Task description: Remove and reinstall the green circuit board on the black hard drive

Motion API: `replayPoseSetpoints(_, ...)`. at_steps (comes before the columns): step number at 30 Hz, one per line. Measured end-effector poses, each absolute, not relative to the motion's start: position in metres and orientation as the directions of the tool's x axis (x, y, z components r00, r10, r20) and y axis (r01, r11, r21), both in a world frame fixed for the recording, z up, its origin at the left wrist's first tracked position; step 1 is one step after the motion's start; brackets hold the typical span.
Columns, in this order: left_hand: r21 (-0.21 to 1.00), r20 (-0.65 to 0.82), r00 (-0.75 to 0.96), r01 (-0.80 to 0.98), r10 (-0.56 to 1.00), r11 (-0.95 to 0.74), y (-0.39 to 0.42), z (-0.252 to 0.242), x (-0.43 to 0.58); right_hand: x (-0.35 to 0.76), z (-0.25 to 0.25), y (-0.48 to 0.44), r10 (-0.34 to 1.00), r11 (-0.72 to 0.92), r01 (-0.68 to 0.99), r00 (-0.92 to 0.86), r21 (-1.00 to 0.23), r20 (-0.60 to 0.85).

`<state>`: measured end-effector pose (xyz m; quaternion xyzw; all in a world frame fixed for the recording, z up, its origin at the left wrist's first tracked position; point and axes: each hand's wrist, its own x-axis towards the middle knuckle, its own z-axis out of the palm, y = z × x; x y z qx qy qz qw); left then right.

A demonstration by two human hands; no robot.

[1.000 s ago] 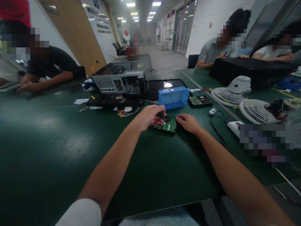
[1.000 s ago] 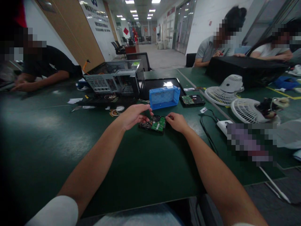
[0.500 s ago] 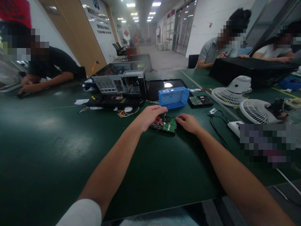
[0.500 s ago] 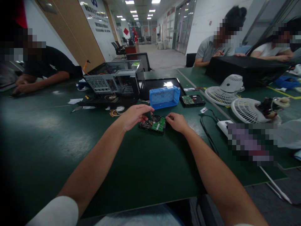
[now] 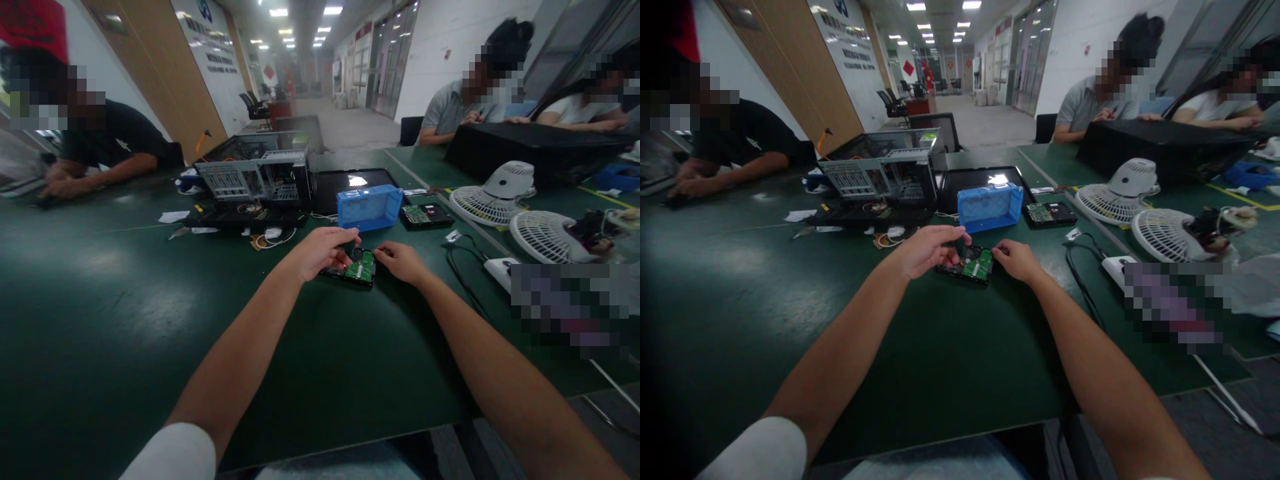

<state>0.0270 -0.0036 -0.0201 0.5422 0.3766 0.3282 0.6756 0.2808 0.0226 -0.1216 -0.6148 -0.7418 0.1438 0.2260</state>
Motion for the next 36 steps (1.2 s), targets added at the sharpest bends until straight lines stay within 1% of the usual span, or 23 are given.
replayPoseSetpoints(9,0.974,-0.164,0.422,-0.075,0.891,0.215,0.0007,-0.0241,0.0263,0.2799,-0.1190,0.0208,0.975,0.211,0.845,-0.151,-0.491,0.160)
replayPoseSetpoints(18,0.972,-0.149,0.442,-0.099,0.884,0.214,0.0019,-0.0265,0.0277,0.2799,-0.1189,0.0206,0.973,0.218,0.850,-0.154,-0.479,0.170)
replayPoseSetpoints(26,0.987,-0.127,0.403,-0.039,0.906,0.156,-0.0041,-0.0187,0.0295,0.2813,-0.1219,0.0222,0.976,0.207,0.845,-0.143,-0.493,0.166)
replayPoseSetpoints(30,0.989,-0.112,0.432,-0.036,0.895,0.141,-0.0041,-0.0186,0.0301,0.2820,-0.1239,0.0232,0.972,0.220,0.847,-0.150,-0.485,0.180)
replayPoseSetpoints(36,0.983,-0.137,0.440,-0.047,0.887,0.175,-0.0031,-0.0197,0.0285,0.2810,-0.1225,0.0219,0.973,0.219,0.842,-0.150,-0.493,0.176)
